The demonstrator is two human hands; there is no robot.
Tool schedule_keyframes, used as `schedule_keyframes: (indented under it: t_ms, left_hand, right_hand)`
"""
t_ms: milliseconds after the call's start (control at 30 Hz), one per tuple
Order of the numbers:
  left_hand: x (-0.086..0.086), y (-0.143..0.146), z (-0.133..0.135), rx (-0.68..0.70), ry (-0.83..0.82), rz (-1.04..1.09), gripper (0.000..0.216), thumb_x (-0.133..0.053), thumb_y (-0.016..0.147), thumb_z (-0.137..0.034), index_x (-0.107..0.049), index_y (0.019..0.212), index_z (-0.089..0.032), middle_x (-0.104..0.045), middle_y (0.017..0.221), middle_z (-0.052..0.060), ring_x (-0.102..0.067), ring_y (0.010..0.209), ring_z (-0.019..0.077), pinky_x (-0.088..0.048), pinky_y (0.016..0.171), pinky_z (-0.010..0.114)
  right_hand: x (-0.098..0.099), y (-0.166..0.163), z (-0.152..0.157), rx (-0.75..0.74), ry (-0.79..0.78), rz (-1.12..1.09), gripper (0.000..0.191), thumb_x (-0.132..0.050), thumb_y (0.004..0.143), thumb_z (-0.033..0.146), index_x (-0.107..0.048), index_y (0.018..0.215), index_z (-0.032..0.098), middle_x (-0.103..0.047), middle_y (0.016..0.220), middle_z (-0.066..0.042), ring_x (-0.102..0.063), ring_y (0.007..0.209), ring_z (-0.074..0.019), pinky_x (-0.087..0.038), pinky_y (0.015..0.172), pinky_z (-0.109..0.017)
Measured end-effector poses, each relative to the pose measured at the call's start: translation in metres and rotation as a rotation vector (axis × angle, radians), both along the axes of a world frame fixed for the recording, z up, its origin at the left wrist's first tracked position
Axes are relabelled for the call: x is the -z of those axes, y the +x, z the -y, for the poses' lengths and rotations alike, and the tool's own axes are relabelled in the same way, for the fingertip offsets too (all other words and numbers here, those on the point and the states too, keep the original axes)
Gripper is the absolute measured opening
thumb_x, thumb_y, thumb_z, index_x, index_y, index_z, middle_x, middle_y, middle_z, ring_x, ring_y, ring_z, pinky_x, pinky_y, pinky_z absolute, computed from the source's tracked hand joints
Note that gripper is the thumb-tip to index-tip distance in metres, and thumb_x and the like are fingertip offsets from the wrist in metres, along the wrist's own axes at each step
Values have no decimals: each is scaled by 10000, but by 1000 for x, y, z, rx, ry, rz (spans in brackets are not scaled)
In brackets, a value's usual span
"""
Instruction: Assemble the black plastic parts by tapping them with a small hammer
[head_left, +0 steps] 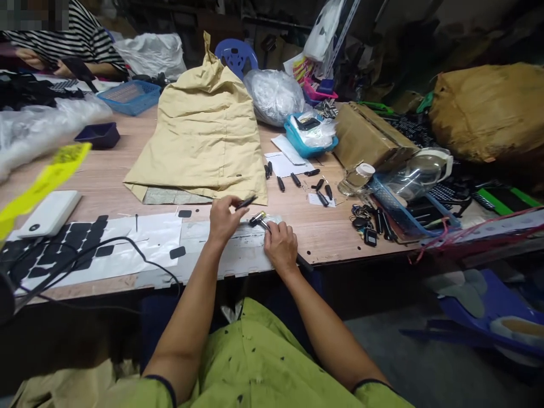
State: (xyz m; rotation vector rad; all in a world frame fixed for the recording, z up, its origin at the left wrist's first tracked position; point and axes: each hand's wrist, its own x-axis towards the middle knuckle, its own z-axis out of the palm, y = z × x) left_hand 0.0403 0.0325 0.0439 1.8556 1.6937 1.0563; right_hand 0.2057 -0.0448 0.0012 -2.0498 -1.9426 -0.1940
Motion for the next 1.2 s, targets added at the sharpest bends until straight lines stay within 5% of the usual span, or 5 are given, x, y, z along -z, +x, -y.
schedule_keyframes:
  t_ms: [133,267,633,1000,1200]
  left_hand:
    - [27,-15,39,35,-100,-74,86,-759,755,-232,-722,832,-237,-719,878,29,-588,934,257,-462,863,380]
    - [38,-17,40,77,-97,-167,84,-735,787,-232,-737,869,-250,-714,917,41,-576,971,269,-439,881,397]
    - [33,-9,38,82,-155,-199,142,-742,781,-278,-768,920,-262,-709,940,45,-576,1018,281,-429,886,398]
    - [30,-3,39,56,-186,-169,119,-756,768,-250,-731,883,-267,-716,959,27,-584,1041,271,-431,909,387]
    - [27,-1,42,2,-223,-91,361,-800,723,-218,-645,1047,-261,-702,901,-2,-588,989,251,-435,892,363]
  right_hand:
    - [1,2,-4,11,-23,-17,249,-524,969,241,-663,1176,237,-596,993,-80,-481,929,-227,-335,729,-312]
    - [1,7,-8,-8,-30,-68,317,-528,961,221,-665,1245,260,-613,993,-80,-502,922,-226,-359,721,-308]
    - [-6,-3,7,-288,159,-453,384,-412,994,235,-677,1272,228,-699,1056,-73,-644,985,-186,-512,880,-276]
    - [-10,-13,16,-266,143,-422,385,-416,988,253,-697,1249,224,-705,1000,-80,-655,916,-195,-522,830,-287]
    - [-7,-19,15,-271,96,-412,370,-432,976,251,-705,1225,241,-708,988,-65,-651,913,-191,-510,815,-275]
